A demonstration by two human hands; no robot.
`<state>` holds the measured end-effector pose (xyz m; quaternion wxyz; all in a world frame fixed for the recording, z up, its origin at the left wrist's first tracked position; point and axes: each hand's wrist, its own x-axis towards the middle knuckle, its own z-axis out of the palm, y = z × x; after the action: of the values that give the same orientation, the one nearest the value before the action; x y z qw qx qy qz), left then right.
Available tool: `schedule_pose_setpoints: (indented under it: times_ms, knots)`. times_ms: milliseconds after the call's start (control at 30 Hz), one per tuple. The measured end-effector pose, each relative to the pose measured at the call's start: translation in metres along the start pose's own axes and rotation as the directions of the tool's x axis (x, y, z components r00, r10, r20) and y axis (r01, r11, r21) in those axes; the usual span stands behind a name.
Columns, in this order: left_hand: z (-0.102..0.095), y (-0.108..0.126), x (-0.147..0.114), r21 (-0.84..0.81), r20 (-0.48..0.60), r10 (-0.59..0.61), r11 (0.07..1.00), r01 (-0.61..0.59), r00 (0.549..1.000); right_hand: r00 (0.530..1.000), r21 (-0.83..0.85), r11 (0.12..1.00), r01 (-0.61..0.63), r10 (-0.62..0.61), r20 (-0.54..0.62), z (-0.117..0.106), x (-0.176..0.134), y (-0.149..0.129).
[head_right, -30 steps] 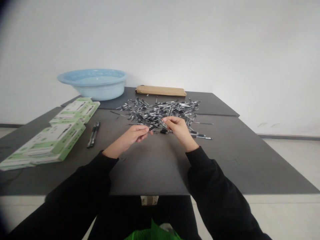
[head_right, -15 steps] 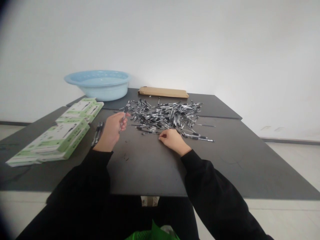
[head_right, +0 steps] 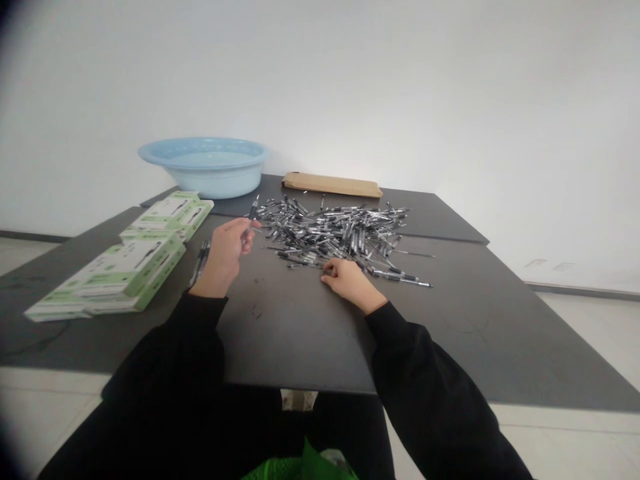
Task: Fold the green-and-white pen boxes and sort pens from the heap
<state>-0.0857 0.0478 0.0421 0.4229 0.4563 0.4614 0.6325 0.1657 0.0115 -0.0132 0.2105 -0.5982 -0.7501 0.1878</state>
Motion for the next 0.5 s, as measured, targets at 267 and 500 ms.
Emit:
schedule_pose_setpoints:
  times_ms: [267,500]
  knots:
    - [-0.008,0.006,0.004,-0.06,-0.047,-0.022,0.998,0.019,0.999,0.987,0.062,0.998,0.02,-0.009,-0.161,-0.013,-0.004,0.004]
    - [-0.006,0.008,0.001,-0.063,-0.031,-0.025,0.998,0.023,0.999,0.991,0.052,0.994,0.092,-0.087,-0.103,-0.026,0.022,-0.017]
